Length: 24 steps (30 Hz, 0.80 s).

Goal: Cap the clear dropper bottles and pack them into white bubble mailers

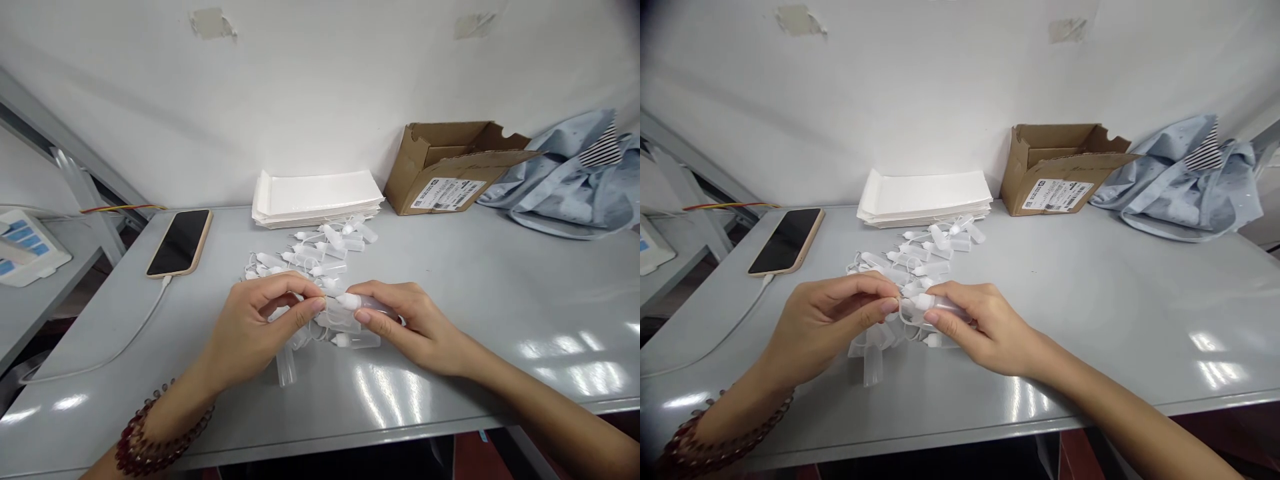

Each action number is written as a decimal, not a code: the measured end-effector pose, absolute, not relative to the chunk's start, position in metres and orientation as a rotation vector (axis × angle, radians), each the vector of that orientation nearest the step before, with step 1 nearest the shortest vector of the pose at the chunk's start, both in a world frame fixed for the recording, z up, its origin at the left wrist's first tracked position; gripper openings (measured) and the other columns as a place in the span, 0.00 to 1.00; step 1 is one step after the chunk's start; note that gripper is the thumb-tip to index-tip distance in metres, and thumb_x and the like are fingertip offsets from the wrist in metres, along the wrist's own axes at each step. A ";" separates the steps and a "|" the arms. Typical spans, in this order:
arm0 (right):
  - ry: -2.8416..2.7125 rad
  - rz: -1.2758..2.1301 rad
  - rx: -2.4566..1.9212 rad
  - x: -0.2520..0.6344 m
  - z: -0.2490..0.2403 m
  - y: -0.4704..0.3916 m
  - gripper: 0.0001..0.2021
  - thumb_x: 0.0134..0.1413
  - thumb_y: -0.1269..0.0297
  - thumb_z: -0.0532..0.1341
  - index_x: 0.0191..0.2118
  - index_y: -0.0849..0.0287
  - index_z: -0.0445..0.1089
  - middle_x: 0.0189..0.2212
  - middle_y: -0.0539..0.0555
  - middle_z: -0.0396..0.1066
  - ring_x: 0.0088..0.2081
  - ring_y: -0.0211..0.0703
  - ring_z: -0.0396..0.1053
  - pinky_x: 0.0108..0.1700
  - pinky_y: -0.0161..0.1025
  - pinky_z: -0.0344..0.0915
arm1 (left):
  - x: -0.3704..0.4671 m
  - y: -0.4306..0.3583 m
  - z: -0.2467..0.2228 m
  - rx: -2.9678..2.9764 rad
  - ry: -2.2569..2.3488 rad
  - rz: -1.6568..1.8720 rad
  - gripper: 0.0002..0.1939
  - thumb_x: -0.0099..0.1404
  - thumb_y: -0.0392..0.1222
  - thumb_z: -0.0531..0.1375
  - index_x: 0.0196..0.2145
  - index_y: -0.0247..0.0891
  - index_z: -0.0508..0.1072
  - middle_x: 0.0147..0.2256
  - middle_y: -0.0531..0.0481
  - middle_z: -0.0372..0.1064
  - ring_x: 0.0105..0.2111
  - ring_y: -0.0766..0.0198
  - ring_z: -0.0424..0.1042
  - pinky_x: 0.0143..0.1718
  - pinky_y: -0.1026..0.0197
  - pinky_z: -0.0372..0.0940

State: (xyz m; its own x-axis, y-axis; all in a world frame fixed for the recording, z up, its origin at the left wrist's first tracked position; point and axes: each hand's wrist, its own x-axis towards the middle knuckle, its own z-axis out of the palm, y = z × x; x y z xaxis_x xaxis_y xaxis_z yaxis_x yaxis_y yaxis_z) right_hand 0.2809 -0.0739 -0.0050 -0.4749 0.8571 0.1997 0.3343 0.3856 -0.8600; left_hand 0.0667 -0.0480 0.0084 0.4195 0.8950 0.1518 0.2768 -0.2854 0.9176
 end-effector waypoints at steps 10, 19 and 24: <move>-1.947 1.071 -1.000 0.281 -0.005 -0.075 0.09 0.63 0.63 0.54 0.42 0.60 0.69 0.30 0.50 0.71 0.27 0.32 0.65 0.28 0.30 0.61 | 0.063 -0.048 0.008 1.778 1.010 0.869 0.03 0.61 0.36 0.62 0.29 0.39 0.75 0.28 0.54 0.73 0.28 0.69 0.70 0.30 0.69 0.67; -1.969 1.048 -1.012 0.282 -0.005 -0.075 0.10 0.63 0.61 0.54 0.41 0.59 0.69 0.30 0.50 0.72 0.27 0.33 0.65 0.27 0.31 0.60 | 0.065 -0.048 0.008 1.788 1.014 0.883 0.03 0.61 0.36 0.62 0.29 0.38 0.76 0.27 0.54 0.73 0.27 0.69 0.70 0.29 0.69 0.67; -1.986 1.034 -1.022 0.282 -0.005 -0.074 0.10 0.63 0.62 0.53 0.41 0.59 0.69 0.29 0.50 0.71 0.26 0.32 0.63 0.26 0.30 0.59 | 0.065 -0.048 0.008 1.809 1.016 0.878 0.03 0.61 0.36 0.62 0.29 0.38 0.75 0.27 0.55 0.73 0.27 0.70 0.69 0.29 0.70 0.66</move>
